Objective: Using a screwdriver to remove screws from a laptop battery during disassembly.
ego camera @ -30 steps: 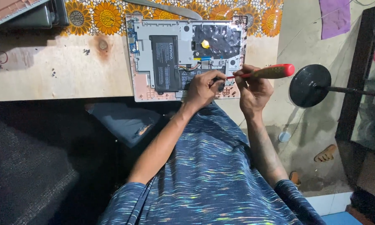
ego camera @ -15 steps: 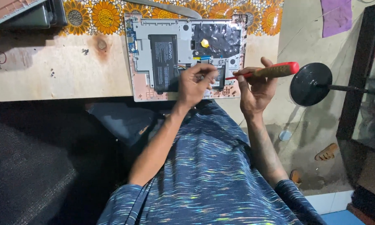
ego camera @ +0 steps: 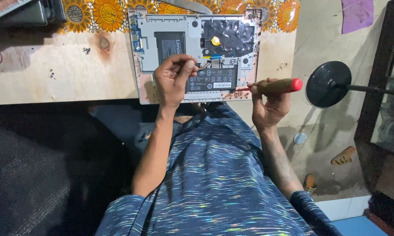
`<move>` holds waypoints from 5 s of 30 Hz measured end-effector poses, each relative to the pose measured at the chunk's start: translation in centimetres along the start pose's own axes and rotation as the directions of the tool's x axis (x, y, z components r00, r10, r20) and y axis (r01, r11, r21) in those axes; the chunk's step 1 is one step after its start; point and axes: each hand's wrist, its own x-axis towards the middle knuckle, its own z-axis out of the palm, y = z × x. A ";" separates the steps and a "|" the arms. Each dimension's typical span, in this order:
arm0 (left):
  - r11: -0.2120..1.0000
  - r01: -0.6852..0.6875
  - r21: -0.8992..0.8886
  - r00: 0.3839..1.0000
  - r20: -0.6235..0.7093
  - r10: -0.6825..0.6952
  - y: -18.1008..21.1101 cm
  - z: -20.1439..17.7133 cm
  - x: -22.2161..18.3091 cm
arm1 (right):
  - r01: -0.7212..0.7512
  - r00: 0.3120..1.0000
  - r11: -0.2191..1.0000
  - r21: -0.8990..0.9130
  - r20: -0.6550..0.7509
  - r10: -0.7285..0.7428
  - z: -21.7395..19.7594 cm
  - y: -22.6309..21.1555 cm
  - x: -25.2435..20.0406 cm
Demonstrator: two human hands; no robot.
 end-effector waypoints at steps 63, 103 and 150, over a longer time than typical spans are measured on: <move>0.484 -0.109 0.868 0.983 0.022 0.182 6.5 -15.7 -1.4 | -0.078 0.996 0.962 0.262 0.067 0.062 7.9 -1.9 4.3; 0.718 -0.154 0.679 0.933 -0.138 0.331 6.7 -14.2 -1.2 | 0.118 0.764 0.991 0.057 0.633 -0.128 10.5 -1.5 8.0; 0.758 -0.452 0.470 0.876 0.396 0.277 10.7 -0.4 3.0 | -0.173 0.839 0.973 0.152 0.540 0.065 12.1 -0.6 7.9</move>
